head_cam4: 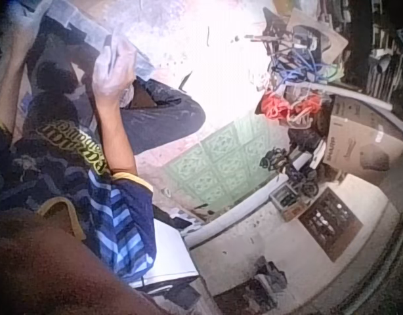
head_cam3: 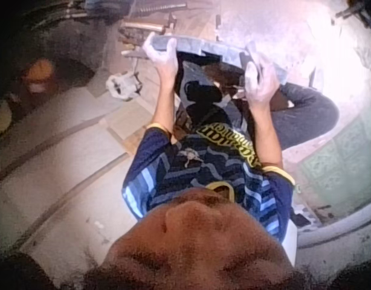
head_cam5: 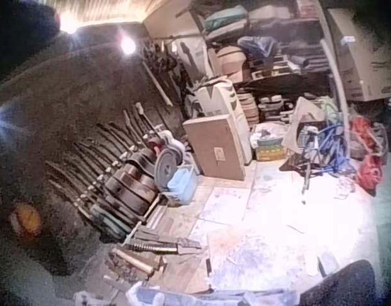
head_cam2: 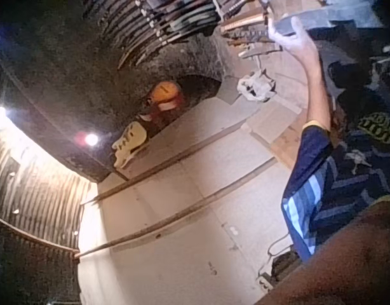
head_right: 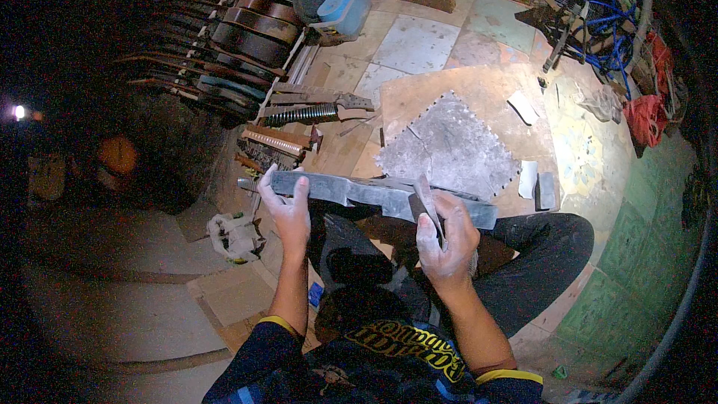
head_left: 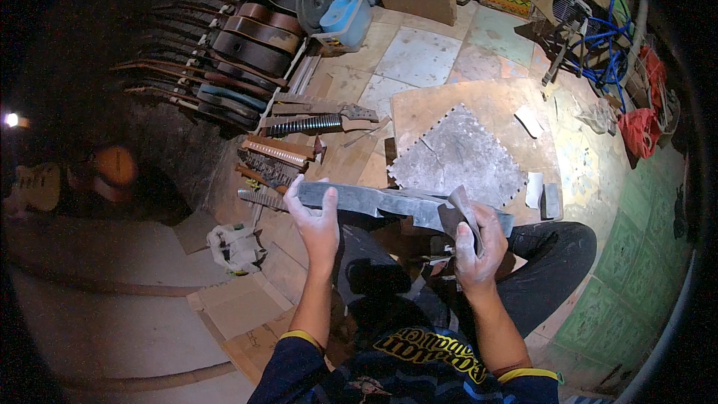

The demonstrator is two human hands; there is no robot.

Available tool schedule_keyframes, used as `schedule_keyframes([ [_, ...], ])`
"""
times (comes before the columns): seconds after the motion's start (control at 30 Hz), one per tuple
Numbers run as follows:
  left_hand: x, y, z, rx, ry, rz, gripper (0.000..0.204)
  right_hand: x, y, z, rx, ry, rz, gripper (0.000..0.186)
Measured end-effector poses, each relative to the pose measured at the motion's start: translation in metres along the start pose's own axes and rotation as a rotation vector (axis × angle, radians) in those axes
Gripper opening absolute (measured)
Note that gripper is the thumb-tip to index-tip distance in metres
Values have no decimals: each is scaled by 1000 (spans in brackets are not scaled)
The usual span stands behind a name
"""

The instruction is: The person sands the surface and edges of a black guitar body using a sanding block.

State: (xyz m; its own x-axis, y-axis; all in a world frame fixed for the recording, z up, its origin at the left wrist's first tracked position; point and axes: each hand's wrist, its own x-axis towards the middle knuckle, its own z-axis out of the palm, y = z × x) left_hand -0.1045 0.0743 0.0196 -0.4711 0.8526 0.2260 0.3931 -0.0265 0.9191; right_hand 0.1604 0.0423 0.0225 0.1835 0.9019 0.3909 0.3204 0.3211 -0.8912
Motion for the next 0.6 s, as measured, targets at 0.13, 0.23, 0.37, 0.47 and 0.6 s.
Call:
schedule_keyframes([
  [0.13,2,2,-2,17,72,-21,31,2,-4,-3,2,-22,25,25],
  [0.23,4,4,-4,23,93,-7,28,2,-3,-4,-7,-14,-4,25],
  [0.37,5,2,-12,-97,87,-81,32,2,-1,-4,3,-31,-9,25],
  [0.47,2,3,-12,-144,72,-70,29,2,-1,-6,20,-29,7,24],
  [0.6,-7,3,-6,16,13,71,30,4,2,-10,57,-10,41,24],
])
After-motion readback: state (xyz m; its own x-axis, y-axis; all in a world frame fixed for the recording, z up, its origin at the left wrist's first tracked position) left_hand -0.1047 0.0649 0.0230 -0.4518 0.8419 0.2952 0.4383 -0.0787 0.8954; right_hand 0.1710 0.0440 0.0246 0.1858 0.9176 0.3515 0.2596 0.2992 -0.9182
